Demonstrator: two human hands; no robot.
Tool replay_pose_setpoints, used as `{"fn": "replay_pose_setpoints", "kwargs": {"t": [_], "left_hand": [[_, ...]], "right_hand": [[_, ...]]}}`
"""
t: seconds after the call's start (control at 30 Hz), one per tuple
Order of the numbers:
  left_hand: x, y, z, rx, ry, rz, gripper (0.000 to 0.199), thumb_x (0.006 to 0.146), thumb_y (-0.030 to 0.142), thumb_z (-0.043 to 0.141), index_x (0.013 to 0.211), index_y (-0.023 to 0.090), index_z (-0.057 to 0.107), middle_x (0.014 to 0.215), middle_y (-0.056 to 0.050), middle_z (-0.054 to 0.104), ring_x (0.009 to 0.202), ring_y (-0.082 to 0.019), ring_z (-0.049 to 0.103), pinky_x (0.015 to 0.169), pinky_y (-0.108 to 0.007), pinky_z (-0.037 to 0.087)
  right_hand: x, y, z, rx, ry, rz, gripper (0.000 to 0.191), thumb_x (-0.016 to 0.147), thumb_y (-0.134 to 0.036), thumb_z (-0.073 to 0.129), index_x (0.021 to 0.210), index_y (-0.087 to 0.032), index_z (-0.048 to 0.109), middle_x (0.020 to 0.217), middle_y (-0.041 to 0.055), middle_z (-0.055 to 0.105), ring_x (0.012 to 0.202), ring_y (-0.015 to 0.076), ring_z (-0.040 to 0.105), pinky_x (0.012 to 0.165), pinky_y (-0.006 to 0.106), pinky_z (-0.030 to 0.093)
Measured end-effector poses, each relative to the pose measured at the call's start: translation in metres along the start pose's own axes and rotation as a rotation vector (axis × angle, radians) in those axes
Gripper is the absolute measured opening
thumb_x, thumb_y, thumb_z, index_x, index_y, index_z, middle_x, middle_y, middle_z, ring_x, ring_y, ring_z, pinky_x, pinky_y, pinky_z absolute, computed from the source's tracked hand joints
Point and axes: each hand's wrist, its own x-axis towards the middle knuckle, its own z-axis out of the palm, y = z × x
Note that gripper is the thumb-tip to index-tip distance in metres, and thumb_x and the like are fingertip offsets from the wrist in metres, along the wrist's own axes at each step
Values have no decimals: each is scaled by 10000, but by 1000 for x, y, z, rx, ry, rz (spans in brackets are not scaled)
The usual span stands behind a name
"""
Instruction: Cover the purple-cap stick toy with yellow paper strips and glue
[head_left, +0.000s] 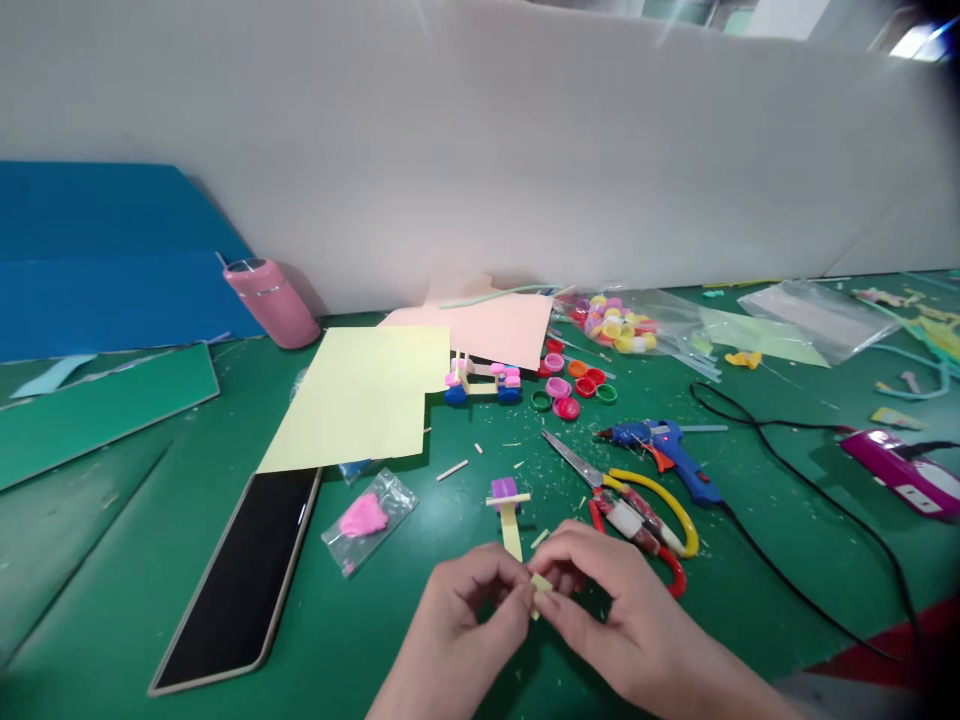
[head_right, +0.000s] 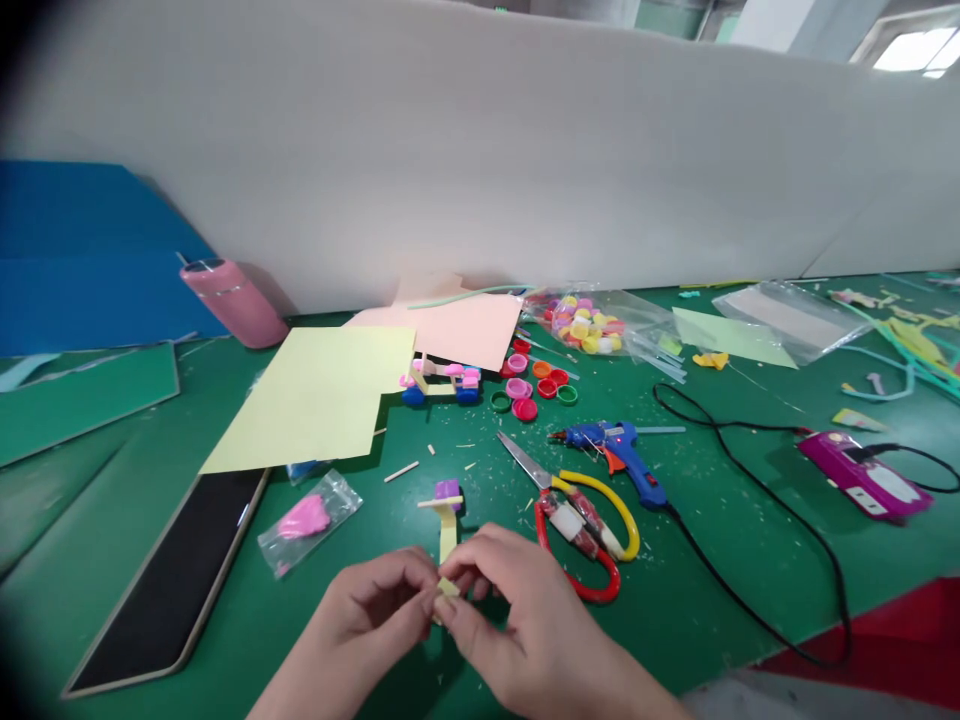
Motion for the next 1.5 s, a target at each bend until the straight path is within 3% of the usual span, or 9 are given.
{"fn": "replay_pose_setpoints", "kwargs": {"t": [0.17,0.53,0.8,0.93,1.2,1.5], "left_hand": [[0,-6,-1,52,12,-8,139,698,250,535,591,162,527,545,19,473,524,-115,406,497,-231,344],[3,-3,-5,294,26,101,177,723,202,526,583,169,630,593,-38,582,574,-156,506,556,-248,391],[6,5,-8,-14,22,-130,207,730,275,561,560,163,593,533,1,531,513,-118,441,502,-216,348],[5,7,-11,0,-7,-100,224,766,304,524,616,158,602,588,-1,533,557,-123,455,534,-224,349],[4,8,-10,21,-53,-89,172,730,272,559,607,156,590,565,14,492,529,-112,424,505,-226,328],[4,11,-4,-155,51,-165,138,662,214,622,545,145,597,497,21,501,484,-90,407,484,-209,311]], "right_hand": [[8,1,6,15,-10,29,110,852,-213,461,762,-184,516,713,-11,512,629,100,473,566,193,387],[15,-2,-8,-351,-159,-46,143,878,-195,419,767,-192,509,748,1,553,697,132,495,613,243,354],[23,-12,-20,-237,-151,30,180,880,-192,405,707,-194,457,652,-36,484,589,99,439,525,206,316],[27,-14,-22,-132,-169,80,168,861,-174,425,697,-194,454,624,-55,463,556,77,416,488,177,303],[29,-18,-22,-172,-185,43,150,832,-156,453,687,-190,468,616,-59,458,544,71,411,479,174,298],[30,-18,-22,-128,-122,66,166,860,-220,434,716,-190,512,617,-47,486,546,84,433,477,184,320]]}}
